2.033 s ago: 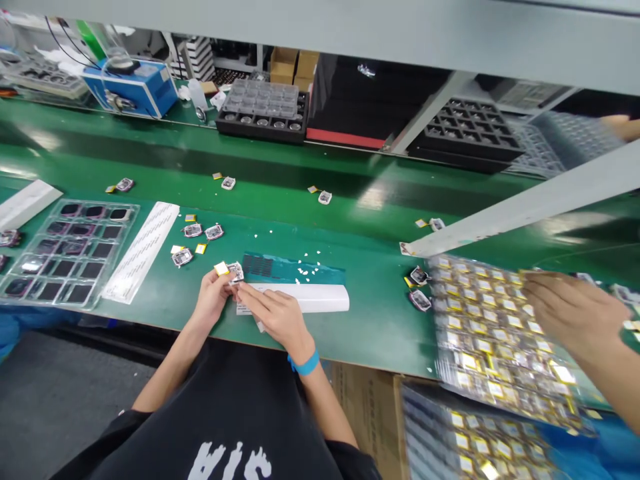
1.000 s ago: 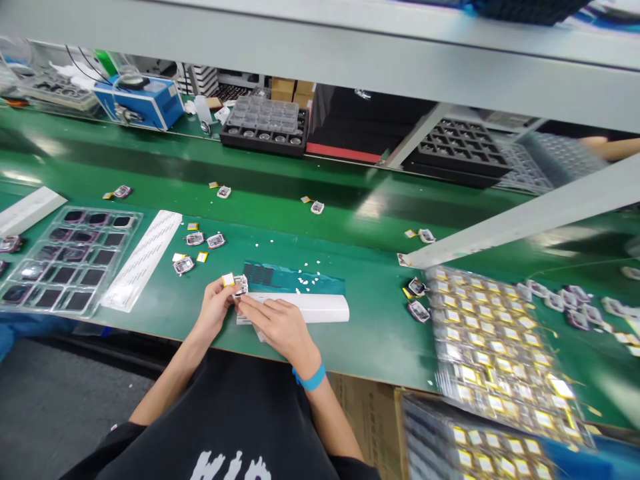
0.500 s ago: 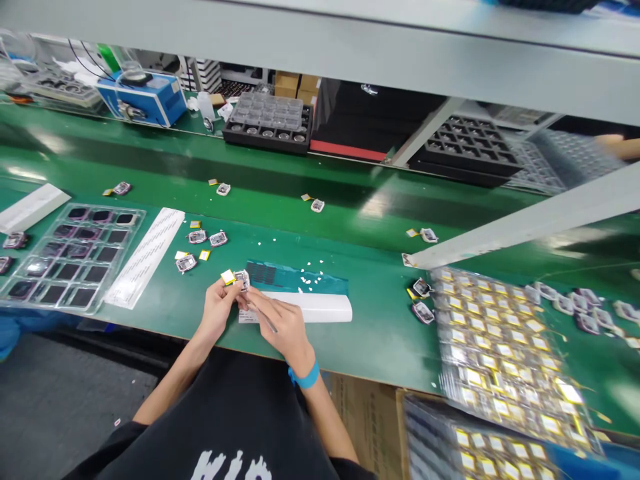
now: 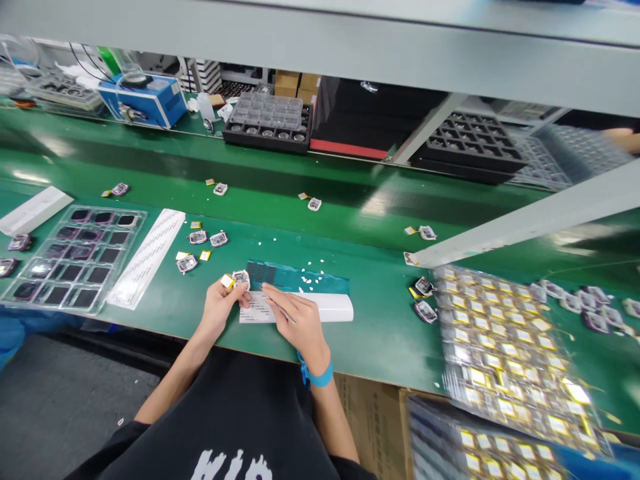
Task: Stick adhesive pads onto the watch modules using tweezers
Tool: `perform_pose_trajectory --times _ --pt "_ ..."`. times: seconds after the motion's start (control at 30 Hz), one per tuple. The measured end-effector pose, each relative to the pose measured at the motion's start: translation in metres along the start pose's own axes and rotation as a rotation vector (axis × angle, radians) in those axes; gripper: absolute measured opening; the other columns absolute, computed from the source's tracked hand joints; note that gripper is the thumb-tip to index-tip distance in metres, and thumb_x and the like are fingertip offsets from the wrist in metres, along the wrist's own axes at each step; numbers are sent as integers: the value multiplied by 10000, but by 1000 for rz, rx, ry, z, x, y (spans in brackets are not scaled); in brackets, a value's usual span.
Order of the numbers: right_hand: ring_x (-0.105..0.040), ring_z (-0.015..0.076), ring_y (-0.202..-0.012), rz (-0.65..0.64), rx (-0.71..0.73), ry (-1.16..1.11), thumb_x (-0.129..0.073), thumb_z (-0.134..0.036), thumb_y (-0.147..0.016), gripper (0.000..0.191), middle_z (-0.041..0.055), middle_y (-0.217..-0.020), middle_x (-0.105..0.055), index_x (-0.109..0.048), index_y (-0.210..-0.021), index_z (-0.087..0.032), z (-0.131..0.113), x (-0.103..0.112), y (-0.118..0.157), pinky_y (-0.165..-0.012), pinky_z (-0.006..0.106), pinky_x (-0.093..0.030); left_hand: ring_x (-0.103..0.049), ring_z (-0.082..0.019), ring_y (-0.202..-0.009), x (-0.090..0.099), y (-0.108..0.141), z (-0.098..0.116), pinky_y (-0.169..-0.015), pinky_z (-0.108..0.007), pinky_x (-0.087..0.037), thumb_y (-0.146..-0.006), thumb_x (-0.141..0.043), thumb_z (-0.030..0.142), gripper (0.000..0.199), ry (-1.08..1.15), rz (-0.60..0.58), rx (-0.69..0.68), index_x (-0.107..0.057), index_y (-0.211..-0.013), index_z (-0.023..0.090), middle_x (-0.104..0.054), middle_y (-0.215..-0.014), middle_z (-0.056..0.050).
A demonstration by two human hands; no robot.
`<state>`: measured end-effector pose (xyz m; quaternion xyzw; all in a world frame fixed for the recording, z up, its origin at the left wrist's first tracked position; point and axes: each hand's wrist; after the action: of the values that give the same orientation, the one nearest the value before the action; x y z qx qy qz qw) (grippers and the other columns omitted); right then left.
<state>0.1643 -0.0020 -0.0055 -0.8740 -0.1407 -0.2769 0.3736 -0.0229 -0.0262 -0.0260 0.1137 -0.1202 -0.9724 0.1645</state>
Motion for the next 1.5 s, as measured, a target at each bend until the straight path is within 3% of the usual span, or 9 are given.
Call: perform_pose_trajectory --times 0.13,0.23,0.33,0.53,0.87,1.1,1.23,1.4,1.5 --pt "-778 173 -705 73 -84 57 -588 -119 -1008 336 53 -1135 -788 -718 -1291 -245 2 16 19 -756 308 -673 -632 -163 -439 6 0 1 -481 -261 -494 -716 -797 604 479 -100 -60 -4 -608 -757 165 -701 -583 -55" --pt "-728 148 -584 140 -150 95 -582 -106 -999 335 44 -1050 -807 -738 -1264 -240 -1 25 39 -658 272 -644 -643 -175 -453 20 -22 14 -502 -288 -523 -765 -749 631 486 -242 -70 -42 -617 -774 164 -707 -605 -59" --pt "-657 127 -490 205 -227 127 -575 -106 -1000 321 29 -878 -806 -747 -1251 -210 -6 30 63 -549 239 -578 -682 -179 -564 48 -74 43 -587 -303 -561 -878 -715 542 415 -460 17 -103 -651 -779 144 -705 -659 -38" --pt "-651 153 -550 394 -508 217 -591 -346 -1026 301 55 -772 -757 -797 -1123 -149 7 36 99 -576 261 -534 -666 -248 -1135 99 -190 108 -977 -468 -577 -993 -663 360 312 -936 229 -164 -660 -1231 157 -664 -1281 -107" --pt "-584 168 -482 568 -636 178 -591 -576 -983 498 22 -588 -645 -801 -1043 -127 22 46 97 -478 284 -473 -642 -273 -1194 58 -252 112 -1009 -505 -562 -989 -667 365 374 -1275 262 -203 -628 -1303 165 -628 -1350 -121" --pt "-617 247 -430 588 -601 136 -635 -484 -975 231 40 -572 -656 -811 -998 -336 11 48 88 -383 369 -478 -634 -280 -1210 46 -244 115 -1021 -515 -552 -984 -675 362 385 -1153 231 -214 -626 -1307 159 -623 -1361 -125" --pt "-613 235 -425 585 -484 139 -636 -341 -996 159 21 -575 -666 -789 -1040 -337 6 46 77 -432 373 -509 -669 -255 -1145 45 -221 124 -1013 -477 -550 -968 -695 374 276 -928 139 -261 -694 -1122 145 -699 -1221 -97" --pt "-760 269 -813 487 -429 57 -427 -328 -1083 386 97 -884 -787 -732 -895 -187 -3 35 52 -704 403 -622 -752 -216 -903 31 -143 108 -890 -351 -580 -931 -671 386 229 -519 -48 -289 -640 -969 163 -752 -886 -61" --pt "-736 225 -776 366 -376 -23 -374 -341 -1093 464 64 -768 -756 -715 -813 -196 -11 25 33 -722 370 -615 -705 -183 -598 16 -77 86 -716 -333 -598 -931 -603 515 345 -327 -175 -223 -632 -1024 184 -647 -667 4"
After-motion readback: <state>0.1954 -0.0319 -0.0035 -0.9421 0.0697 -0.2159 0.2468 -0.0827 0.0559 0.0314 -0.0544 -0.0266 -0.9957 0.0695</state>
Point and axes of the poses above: each hand's wrist, its own y-axis away from the middle knuckle, its own x-axis out of the back of the hand, z = x × y
